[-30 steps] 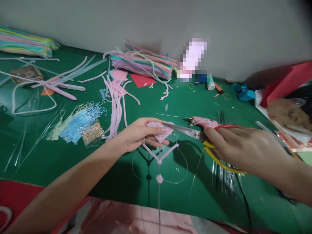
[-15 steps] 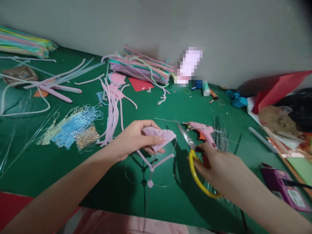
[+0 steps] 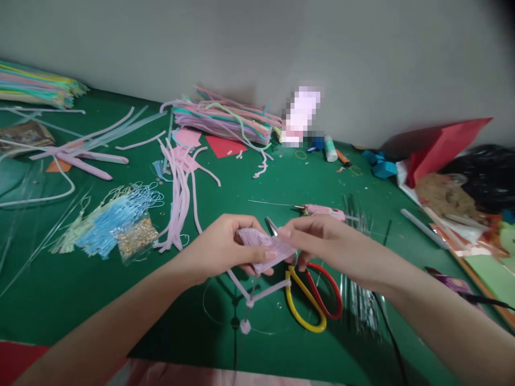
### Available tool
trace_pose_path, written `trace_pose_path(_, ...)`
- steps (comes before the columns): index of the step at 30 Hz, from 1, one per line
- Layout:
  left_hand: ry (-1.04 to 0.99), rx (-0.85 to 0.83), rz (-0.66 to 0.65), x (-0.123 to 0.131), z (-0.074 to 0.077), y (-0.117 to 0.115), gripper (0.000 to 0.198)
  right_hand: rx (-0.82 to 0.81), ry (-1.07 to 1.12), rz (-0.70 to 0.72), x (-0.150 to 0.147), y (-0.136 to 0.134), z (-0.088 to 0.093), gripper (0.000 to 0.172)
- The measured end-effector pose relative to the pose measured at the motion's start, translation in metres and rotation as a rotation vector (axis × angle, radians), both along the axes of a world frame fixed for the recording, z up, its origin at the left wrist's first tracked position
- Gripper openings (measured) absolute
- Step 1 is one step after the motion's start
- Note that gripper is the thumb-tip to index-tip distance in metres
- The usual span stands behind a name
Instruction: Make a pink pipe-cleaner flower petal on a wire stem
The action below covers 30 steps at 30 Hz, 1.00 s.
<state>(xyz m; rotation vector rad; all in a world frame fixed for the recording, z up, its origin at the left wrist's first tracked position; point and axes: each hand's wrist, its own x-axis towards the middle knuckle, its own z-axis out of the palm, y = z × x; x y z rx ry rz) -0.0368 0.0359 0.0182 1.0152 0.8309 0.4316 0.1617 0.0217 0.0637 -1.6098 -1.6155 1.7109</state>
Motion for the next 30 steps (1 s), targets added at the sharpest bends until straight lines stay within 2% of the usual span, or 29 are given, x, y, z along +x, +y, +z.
trace_pose_path(2, 0.003, -0.005, -0.007, 0.000, -0.001, 0.001, 0.027, -0.014, 0.032, 0.014, -0.007, 0.003, -0.005, 0.029)
trace_pose_path(7, 0.015, -0.031, -0.017, 0.000, 0.001, 0.002, 0.031, 0.098, 0.017, 0.020, -0.013, 0.002, -0.008, 0.015)
trace_pose_path(13, 0.008, -0.038, -0.020, 0.000, 0.000, 0.001, 0.032, 0.168, 0.065, 0.007, -0.011, -0.001, -0.011, 0.015)
trace_pose_path(20, 0.038, -0.011, -0.018, 0.001, -0.005, 0.001, 0.030, 0.085, -0.011, 0.041, -0.002, 0.004, -0.015, 0.024)
trace_pose_path(27, 0.078, -0.012, 0.017, 0.003, -0.005, 0.001, 0.032, -0.009, 0.031, -0.022, -0.004, 0.005, -0.019, 0.021)
trace_pose_path(30, 0.097, -0.002, 0.020, 0.004, -0.006, 0.000, 0.034, -0.006, 0.028, -0.004, -0.004, 0.004, -0.020, 0.021)
